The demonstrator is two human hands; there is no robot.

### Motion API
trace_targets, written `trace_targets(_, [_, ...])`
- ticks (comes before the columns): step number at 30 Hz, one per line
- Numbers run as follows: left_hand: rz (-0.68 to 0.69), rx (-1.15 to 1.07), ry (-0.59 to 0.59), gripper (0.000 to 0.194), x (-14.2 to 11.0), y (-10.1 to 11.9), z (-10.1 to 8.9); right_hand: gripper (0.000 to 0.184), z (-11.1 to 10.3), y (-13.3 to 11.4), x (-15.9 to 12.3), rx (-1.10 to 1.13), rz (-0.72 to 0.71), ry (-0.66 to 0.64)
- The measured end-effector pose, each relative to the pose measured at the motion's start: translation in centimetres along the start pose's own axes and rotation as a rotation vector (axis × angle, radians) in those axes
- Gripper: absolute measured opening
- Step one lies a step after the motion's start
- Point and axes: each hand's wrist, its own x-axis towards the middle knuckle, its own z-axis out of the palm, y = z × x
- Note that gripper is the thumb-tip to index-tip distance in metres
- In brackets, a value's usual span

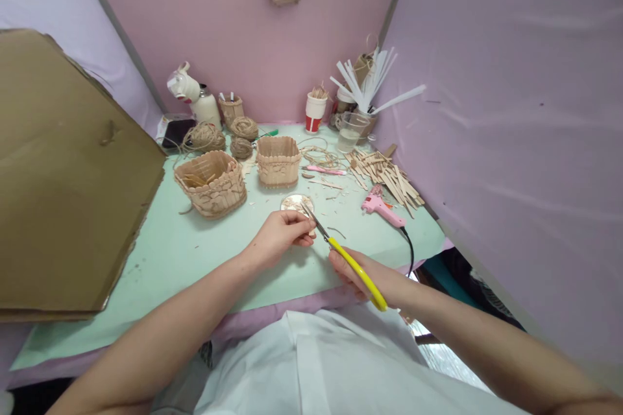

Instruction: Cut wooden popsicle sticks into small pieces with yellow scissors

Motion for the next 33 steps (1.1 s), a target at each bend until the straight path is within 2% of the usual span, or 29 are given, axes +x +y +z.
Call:
trace_targets(3, [-0.021,0.005,0.029,0.024,-0.1,0.3,-0.1,0.044,0.1,0.0,0.4,0.087,0.052,-0.113])
trace_targets(9, [-0.048,0.000,0.027,0.020,0.0,0.3,-0.5,0.049,-0.1,-1.6,0.7,0.101,0.100,-0.184])
trace_targets(14, [-0.063,-0.035,0.048,0.016,0.4,0.2,-1.0,0.046,-0.1,-2.2,1.2,0.040,0.103,-0.177])
trace_targets(22, [-0.145,-0.121,0.056,0.013,1.1,0.0,-1.5,0.047,0.2,-1.1,2.5,-0.017,0.061,-0.179])
trace_targets(25, [-0.177,-0.144,0.060,0.011,1.3,-0.1,-1.6,0.044,0.0,-0.9,2.8,-0.068,0.090,-0.211])
trace_targets(33, [-0.202,-0.182,0.048,0.006,1.6,-0.1,-1.7,0.043,-0.2,-0.9,3.1,0.008,0.129,-0.210])
